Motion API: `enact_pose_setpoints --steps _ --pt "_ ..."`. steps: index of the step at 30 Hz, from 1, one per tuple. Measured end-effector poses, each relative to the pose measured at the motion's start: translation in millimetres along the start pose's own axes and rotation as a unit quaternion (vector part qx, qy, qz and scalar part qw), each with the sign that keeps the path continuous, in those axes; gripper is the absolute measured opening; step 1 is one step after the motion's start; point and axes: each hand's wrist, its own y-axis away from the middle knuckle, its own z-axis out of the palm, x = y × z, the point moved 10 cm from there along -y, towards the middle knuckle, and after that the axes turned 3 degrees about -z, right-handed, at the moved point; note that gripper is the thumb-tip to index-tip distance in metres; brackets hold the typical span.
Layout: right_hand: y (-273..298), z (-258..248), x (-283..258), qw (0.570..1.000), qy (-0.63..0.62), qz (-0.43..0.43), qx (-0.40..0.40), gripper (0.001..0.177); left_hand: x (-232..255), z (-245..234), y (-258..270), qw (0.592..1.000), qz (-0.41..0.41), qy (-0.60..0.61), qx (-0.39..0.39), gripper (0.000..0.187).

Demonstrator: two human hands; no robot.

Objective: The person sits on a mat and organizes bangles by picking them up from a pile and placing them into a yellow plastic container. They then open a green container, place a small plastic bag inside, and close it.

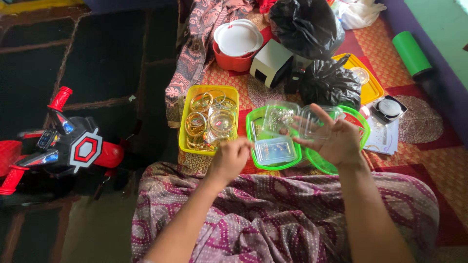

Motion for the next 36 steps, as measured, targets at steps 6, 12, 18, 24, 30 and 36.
enact_pose_setpoints --steps 6,12,18,24,30,36 --pt "1.1 -4.3 -3.8 0.999 0.014 -0.017 0.027 0.077 -54.9 41.9 42.5 0.987 0.074 -0.124 -0.068 0.022" --pt "-1.4 -0.3 -2.6 0.999 0.021 -0.018 0.024 0.078 -92.4 45.8 57.5 0.985 -0.044 -0.149 -0.082 0.034" --pt "-1.4 2.8 -0.3 0.998 0.043 -0.014 0.039 0.076 -97.9 48.2 37.5 0.981 -0.077 -0.170 -0.052 0.050" --pt "-3.8 -1.6 0.7 1.000 0.012 -0.018 -0.009 0.073 -61.1 28.7 28.4 0.988 0.030 -0.147 0.032 0.011" --pt "-3.6 -1.6 0.1 0.999 -0.018 -0.021 -0.044 0.072 -23.3 2.4 21.1 0.996 0.059 -0.029 0.054 0.006" --pt "3.9 -4.7 -24.1 0.995 -0.010 -0.097 0.006 0.076 15.4 -1.8 -14.7 0.975 0.189 0.015 0.119 0.003"
